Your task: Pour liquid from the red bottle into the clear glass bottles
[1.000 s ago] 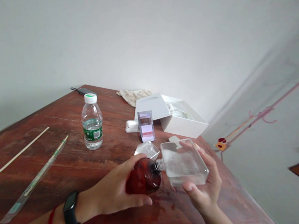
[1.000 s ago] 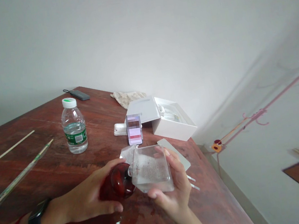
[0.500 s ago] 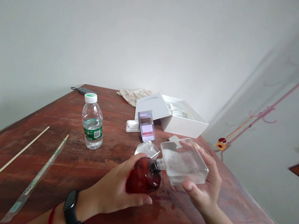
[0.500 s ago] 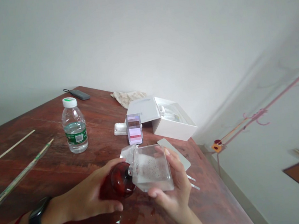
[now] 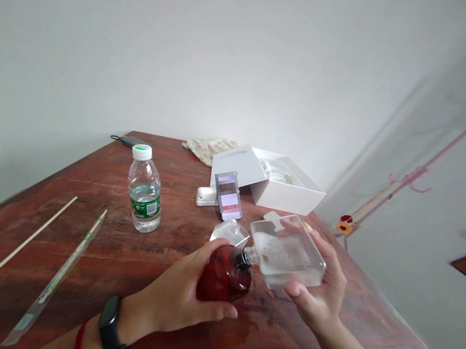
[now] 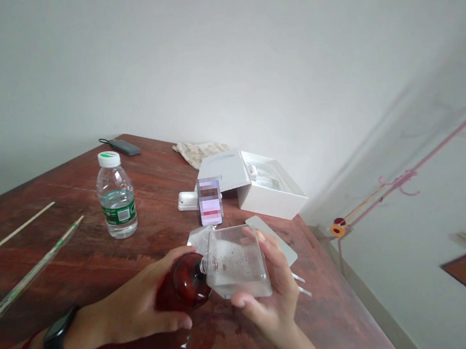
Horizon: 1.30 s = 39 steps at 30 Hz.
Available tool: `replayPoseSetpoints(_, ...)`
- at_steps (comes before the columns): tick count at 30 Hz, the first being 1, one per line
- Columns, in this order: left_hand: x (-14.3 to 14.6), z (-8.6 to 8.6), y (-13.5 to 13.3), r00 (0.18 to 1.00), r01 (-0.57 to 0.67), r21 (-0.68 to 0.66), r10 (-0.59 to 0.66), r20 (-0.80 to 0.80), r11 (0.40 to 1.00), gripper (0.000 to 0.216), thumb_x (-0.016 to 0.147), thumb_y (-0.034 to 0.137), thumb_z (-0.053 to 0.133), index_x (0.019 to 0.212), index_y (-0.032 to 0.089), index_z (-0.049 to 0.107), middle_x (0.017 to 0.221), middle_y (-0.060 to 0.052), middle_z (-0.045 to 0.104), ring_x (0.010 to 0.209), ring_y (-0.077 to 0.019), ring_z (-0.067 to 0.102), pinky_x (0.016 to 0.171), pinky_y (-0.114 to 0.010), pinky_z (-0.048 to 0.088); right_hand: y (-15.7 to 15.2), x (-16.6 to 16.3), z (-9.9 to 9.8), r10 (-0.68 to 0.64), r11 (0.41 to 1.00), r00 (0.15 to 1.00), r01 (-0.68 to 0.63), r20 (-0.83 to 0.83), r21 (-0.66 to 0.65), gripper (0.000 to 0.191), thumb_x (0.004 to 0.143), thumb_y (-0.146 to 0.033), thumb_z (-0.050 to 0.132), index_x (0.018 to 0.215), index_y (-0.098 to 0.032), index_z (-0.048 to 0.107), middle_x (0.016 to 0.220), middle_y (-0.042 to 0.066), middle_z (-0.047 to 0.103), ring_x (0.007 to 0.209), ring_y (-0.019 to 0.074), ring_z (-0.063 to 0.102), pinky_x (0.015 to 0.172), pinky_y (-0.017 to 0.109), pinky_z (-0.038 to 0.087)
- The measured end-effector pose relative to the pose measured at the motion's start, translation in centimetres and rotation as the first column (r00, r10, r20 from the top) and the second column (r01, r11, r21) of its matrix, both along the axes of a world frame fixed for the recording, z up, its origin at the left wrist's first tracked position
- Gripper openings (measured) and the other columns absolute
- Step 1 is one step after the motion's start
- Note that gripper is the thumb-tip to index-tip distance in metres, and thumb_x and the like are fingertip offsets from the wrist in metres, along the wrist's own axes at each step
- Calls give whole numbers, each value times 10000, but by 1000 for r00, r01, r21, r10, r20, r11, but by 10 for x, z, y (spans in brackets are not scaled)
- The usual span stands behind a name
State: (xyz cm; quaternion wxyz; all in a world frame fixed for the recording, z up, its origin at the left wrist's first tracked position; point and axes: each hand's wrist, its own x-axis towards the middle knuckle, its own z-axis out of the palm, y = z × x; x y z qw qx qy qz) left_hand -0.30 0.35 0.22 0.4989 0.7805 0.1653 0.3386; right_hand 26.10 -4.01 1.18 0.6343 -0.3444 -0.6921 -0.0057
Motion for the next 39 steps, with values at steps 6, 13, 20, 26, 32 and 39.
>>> replayPoseSetpoints(6,-1,-1,0,999,-17,5,17,-30,1000,874,863,524,884,1564,257,435,1510,-129,635,1333,-355,654,1152,-491,517,-1,-1,6,-57,998,996,56,61,23,694,891,-615,796,1457,-242,644,1301,156,799,1168,381,779,933,584,643)
replayPoseSetpoints(13,0,1,1,1000,11,-2,-11,-5,1000,812,873,533,873,1522,258,470,1474,-115,655,1308,-352,665,1131,-469,529,-1,-1,4,-62,998,997,61,41,22,716,876,-625,808,1461,-244,649,1299,159,800,1192,384,769,949,590,636)
replayPoseSetpoints(20,0,2,2,1000,1,22,-1,-3,1000,765,874,580,855,1466,238,510,1434,-128,673,1253,-351,684,1094,-482,554,0,0,3,-25,1000,999,25,28,19,711,872,-577,829,1474,-249,639,1321,152,787,1203,370,752,977,590,613)
replayPoseSetpoints(26,0,3,2,1000,23,3,-23,9,1000,769,883,572,851,1483,239,503,1452,-126,664,1276,-357,672,1119,-488,535,0,-1,4,-9,1000,1000,9,22,15,700,886,-555,824,1495,-268,630,1349,127,780,1244,348,733,1020,558,594)
replayPoseSetpoints(32,0,3,1,1000,25,-9,-25,2,1000,747,880,545,861,1463,248,503,1425,-114,669,1266,-351,671,1115,-484,535,0,0,3,-20,1000,1000,20,23,11,702,877,-572,824,1473,-251,640,1329,144,783,1213,362,744,988,578,608)
replayPoseSetpoints(39,0,2,2,1000,17,1,-17,10,1000,754,873,551,866,1462,244,510,1425,-119,665,1270,-355,667,1120,-488,536,0,-1,4,-16,1000,1000,16,12,8,694,877,-553,828,1470,-244,642,1323,151,784,1208,363,747,963,565,622)
